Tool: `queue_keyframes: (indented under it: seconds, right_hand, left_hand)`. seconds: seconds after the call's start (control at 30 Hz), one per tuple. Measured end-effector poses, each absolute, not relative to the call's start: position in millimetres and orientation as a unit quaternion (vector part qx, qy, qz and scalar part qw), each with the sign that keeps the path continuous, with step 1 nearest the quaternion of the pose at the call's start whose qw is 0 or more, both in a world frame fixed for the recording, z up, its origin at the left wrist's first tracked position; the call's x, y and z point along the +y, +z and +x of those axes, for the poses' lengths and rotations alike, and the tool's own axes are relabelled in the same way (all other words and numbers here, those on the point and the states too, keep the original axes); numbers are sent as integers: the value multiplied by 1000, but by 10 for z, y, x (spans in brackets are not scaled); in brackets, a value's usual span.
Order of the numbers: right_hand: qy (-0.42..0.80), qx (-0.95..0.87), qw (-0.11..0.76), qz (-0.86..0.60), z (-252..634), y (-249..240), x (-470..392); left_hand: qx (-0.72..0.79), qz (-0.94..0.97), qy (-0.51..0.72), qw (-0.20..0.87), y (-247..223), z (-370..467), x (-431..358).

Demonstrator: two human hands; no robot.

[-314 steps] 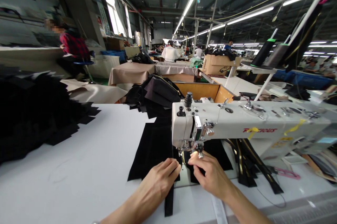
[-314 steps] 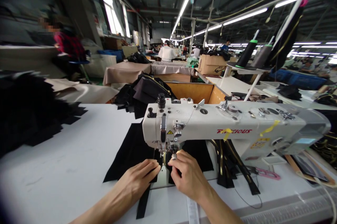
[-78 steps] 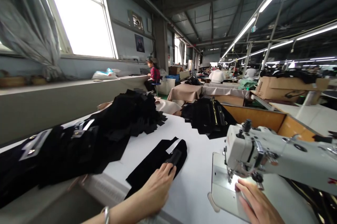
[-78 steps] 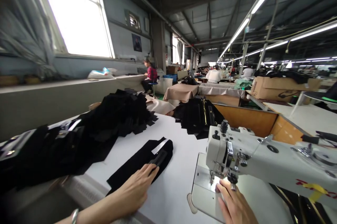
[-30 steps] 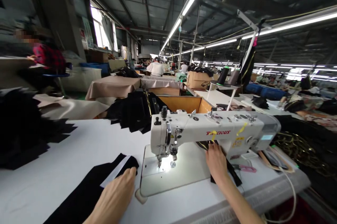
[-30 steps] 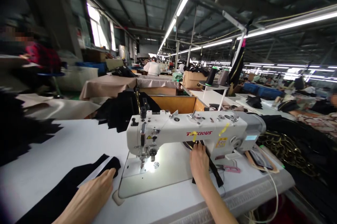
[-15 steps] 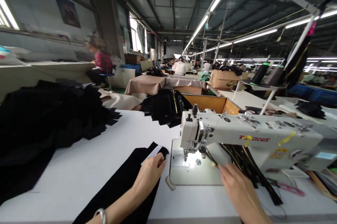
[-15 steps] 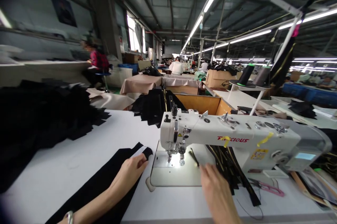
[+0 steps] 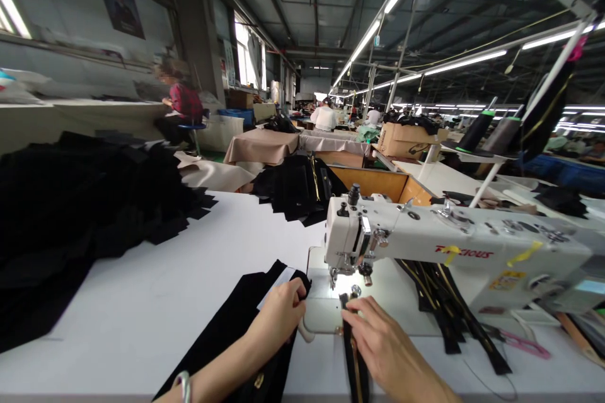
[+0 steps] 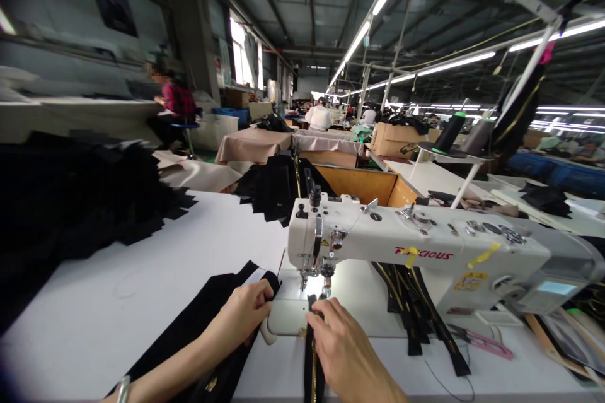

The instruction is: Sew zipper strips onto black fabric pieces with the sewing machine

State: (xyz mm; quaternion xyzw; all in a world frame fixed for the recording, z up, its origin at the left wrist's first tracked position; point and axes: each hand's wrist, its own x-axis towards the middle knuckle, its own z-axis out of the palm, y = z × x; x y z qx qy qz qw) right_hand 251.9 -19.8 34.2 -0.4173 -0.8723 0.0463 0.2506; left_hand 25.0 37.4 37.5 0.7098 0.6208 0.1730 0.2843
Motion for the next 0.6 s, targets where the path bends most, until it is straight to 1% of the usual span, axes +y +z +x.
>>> queue_keyframes:
  seconds: [0.1, 0.17, 0.27, 0.33, 0.4, 0.47, 0.53, 0.6]
  right_hand:
    - [78, -865, 257, -423, 2531, 271, -142]
    - [104, -852, 267, -439, 2517, 194, -143]
    - [126, -826, 303, -459, 2493, 96, -151]
    - [116, -795, 336, -492, 2479, 62, -143]
    - [98, -754, 359, -542, 2459, 66, -123]
    - [103, -718, 361, -586, 2431, 101, -79]
    - [123, -701, 361, -603, 2407, 125, 17]
    - [132, -713, 334, -602, 2413, 96, 172]
  left_hand:
    - [620, 694, 183, 317, 369, 271, 376]
    - [620, 694, 195, 308, 388, 304, 355]
    - [592, 743, 223, 219, 412, 388, 289]
    - [540, 798, 225, 142, 373, 455, 236]
    - [491, 839, 215, 92, 261, 504, 194]
    - [467, 853, 223, 71, 83, 530, 199]
    - [458, 848, 259, 57, -120, 573, 287]
    - [451, 843, 288, 52, -283, 695, 443]
